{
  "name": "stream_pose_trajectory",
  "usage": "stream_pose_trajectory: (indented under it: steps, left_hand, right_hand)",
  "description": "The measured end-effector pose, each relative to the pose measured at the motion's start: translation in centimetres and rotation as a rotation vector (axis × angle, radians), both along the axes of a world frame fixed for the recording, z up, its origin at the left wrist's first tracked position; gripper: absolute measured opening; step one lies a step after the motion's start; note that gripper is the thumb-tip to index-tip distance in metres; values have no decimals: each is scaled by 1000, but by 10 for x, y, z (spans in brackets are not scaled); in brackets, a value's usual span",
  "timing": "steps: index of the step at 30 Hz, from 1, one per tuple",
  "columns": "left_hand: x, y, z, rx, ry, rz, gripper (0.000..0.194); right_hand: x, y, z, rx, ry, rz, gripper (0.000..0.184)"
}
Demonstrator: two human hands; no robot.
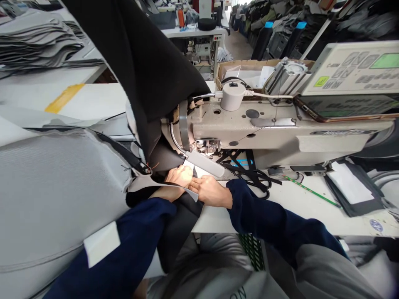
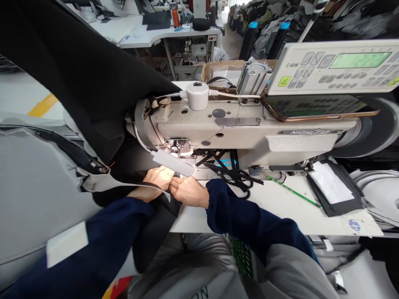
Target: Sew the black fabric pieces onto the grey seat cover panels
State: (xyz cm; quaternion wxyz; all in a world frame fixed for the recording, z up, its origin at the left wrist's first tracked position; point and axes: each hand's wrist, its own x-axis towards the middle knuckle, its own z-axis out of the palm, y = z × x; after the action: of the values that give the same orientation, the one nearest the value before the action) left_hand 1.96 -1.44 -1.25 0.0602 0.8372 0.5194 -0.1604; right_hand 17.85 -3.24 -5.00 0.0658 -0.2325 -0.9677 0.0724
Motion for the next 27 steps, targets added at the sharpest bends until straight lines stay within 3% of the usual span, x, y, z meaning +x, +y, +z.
stream_pose_trajectory:
  steps: [5, 8, 11, 15, 20, 23, 27]
  left_hand:
    - [-6, 5, -9, 74, -90, -81, 23]
    - [-9, 5, -10, 119, -133, -64, 21]
    - [-7, 2, -4, 121, -133, -16, 21]
    - [-3, -1, 3, 79, -93, -6, 21]
    - [-7, 2, -7, 70, -108, -71, 21]
    - [-12, 9, -14, 78, -140, -122, 21]
    - [-17, 18, -11, 111, -251, -109, 25]
  right_hand:
    - [2, 5, 4, 4, -19, 86, 38]
    - [3, 5, 13, -21, -15, 119, 58]
    - [4, 2, 21, -10, -24, 145, 65]
    - [1, -10, 20, 93, -34, 134, 61]
    - [-10, -19, -2, 246, 25, 53, 42]
    - [-14, -14, -9, 248, 35, 22, 38]
    - [-13, -16, -3, 198, -2, 53, 45]
